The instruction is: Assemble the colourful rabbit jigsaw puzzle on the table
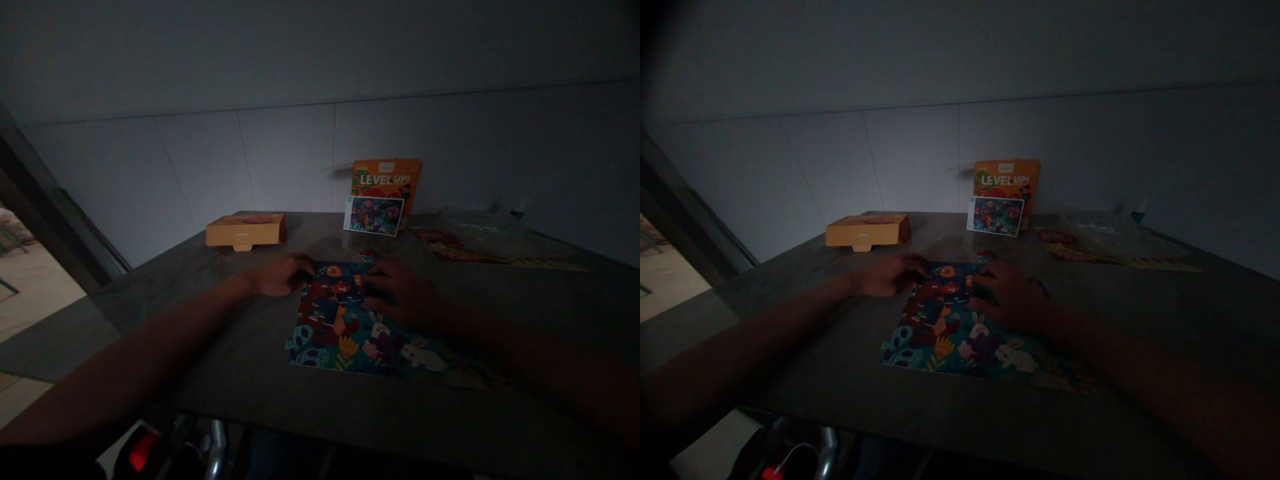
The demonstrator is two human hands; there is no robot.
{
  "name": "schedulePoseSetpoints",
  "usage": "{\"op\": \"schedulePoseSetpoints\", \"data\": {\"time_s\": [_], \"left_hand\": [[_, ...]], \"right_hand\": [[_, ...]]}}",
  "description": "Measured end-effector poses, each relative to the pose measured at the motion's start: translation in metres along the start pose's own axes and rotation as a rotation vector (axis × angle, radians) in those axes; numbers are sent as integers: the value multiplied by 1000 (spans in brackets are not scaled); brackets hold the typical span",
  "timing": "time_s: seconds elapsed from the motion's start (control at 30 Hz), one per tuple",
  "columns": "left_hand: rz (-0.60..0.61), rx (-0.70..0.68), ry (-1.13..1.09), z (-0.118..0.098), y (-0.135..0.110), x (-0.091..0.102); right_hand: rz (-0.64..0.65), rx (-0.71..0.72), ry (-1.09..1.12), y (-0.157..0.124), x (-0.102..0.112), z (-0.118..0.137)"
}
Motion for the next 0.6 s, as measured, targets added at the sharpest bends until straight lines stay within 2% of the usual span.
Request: {"op": "schedulePoseSetpoints", "data": {"time_s": [0.13, 0.23, 0.37, 0.47, 0.53, 0.6], "left_hand": [[-91, -23, -21, -36, 9, -16], [-118, 25, -19, -50, 16, -26], [-106, 87, -185, -46, 22, -30], [-101, 103, -283, -41, 24, -28], [-89, 92, -296, -39, 24, -28], [-90, 110, -307, -38, 23, -28]], "right_hand": [[21, 70, 105, -1, -3, 5], [10, 96, 148, -2, -5, 1], [-16, 140, 110, -2, -3, 3], [-45, 245, 16, 0, 5, 21], [8, 339, 25, 1, 8, 41], [117, 411, 107, 1, 10, 58]]}}
Point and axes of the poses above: each hand's wrist, its own y-axis towards the middle knuckle, its own x-axis out of the back of the hand, z = x × y, the point moved 2 cm from there along y, towards the middle knuckle, and after that the axes turned 13 degrees about -z, right-handed, at the moved point
